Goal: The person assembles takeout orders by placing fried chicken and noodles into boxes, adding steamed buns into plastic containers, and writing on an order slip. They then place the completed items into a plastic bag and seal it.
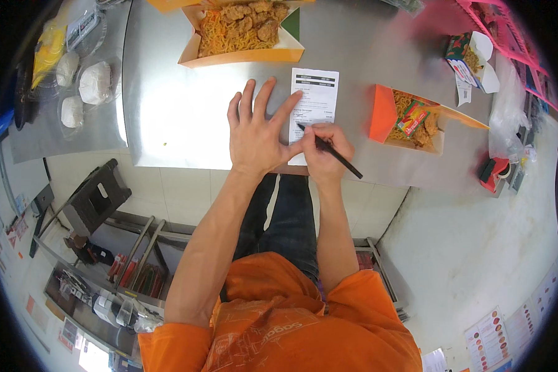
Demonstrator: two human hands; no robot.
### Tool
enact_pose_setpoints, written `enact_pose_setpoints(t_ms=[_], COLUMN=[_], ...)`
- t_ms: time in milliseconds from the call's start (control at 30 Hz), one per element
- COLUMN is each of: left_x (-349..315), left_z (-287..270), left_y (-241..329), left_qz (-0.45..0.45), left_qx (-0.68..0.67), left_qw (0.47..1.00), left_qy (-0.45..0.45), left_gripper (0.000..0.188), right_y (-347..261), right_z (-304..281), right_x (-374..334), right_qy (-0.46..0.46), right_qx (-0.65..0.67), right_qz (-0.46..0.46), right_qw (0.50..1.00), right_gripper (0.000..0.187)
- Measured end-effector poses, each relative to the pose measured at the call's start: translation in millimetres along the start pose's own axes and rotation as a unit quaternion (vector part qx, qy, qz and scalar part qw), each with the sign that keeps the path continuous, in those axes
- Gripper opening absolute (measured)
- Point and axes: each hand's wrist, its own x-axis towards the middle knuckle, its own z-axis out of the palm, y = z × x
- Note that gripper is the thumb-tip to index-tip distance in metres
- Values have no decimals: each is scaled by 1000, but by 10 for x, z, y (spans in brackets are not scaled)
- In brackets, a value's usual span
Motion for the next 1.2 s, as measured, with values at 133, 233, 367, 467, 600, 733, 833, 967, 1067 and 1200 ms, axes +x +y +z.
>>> enact_pose_setpoints(t_ms=[133, 233, 367, 467, 600, 733, 833, 967, 1067, 1200], left_x=[-13, -8, -1, -6, -11, -11, -10, -8, -5, -18], left_z=[28, 25, 7, 6, 44, 74, 68, 43, 48, 67], left_y=[-23, -16, 0, -3, -23, -12, 2, 6, -5, -17], left_qz=[7, 8, 11, 7, 11, 9, 0, 9, 7, 3], left_qx=[9, 9, 16, 2, 7, 37, 29, 29, 22, 17], left_qw=[1000, 1000, 1000, 1000, 1000, 999, 1000, 999, 1000, 1000], left_qy=[7, -5, -13, -13, -8, -1, -9, -29, -20, -8], left_gripper=[63, 65, 65, 64, 66, 67, 70, 73, 73, 71], right_y=[7, 1, -16, -11, 22, 44, 51, 59, 79, 85], right_z=[25, 12, -60, -95, -70, -32, -33, -74, -93, -90], right_x=[5, 21, 33, 27, 3, -23, -41, -65, -70, -76], right_qy=[-5, -11, -29, 98, -26, -28, 45, 147, 160, 49], right_qx=[-8, -19, 2, 109, -5, -39, -63, 3, 83, 34], right_qz=[-5, -17, 5, 33, -19, -40, -67, -29, -24, -47], right_qw=[1000, 1000, 1000, 989, 999, 998, 995, 989, 983, 997], right_gripper=[13, 12, 13, 14, 14, 14, 14, 16, 17, 16])
